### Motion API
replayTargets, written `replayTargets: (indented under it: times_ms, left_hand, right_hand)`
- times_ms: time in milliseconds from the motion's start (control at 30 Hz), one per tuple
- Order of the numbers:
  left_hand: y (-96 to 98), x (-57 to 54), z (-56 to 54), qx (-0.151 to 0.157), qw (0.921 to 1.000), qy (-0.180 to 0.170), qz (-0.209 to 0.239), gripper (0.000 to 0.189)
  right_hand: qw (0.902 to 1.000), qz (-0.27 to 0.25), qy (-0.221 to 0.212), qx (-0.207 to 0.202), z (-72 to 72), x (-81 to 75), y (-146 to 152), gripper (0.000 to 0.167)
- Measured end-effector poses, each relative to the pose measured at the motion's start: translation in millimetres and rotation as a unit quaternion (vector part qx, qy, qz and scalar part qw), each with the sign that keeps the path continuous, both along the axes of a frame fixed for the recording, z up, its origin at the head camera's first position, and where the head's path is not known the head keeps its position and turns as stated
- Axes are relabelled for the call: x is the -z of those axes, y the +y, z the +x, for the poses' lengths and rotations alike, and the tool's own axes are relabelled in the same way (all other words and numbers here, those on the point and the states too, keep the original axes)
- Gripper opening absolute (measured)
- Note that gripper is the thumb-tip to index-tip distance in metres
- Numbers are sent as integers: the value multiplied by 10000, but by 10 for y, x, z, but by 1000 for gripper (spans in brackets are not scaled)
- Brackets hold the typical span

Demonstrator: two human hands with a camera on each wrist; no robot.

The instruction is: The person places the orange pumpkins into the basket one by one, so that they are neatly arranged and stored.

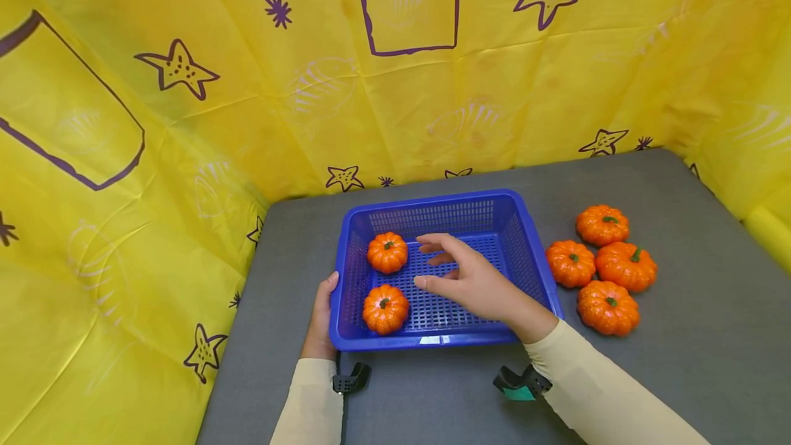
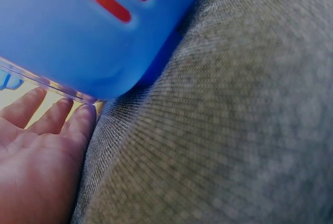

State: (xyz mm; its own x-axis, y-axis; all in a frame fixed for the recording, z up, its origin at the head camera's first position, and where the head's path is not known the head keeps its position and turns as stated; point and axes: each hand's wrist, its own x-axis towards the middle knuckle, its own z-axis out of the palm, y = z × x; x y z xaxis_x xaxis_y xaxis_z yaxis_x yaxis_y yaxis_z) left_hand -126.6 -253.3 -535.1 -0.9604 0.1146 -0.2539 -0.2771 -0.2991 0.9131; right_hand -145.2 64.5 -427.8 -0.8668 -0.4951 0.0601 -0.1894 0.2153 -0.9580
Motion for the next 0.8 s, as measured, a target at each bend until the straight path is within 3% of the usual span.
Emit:
replayTargets:
  times_ms: [800]
  left_hand:
    - [1,4,-6,86,9999,55,84,80]
  right_hand:
    - [9983,56,244,521,34,22,387,65]
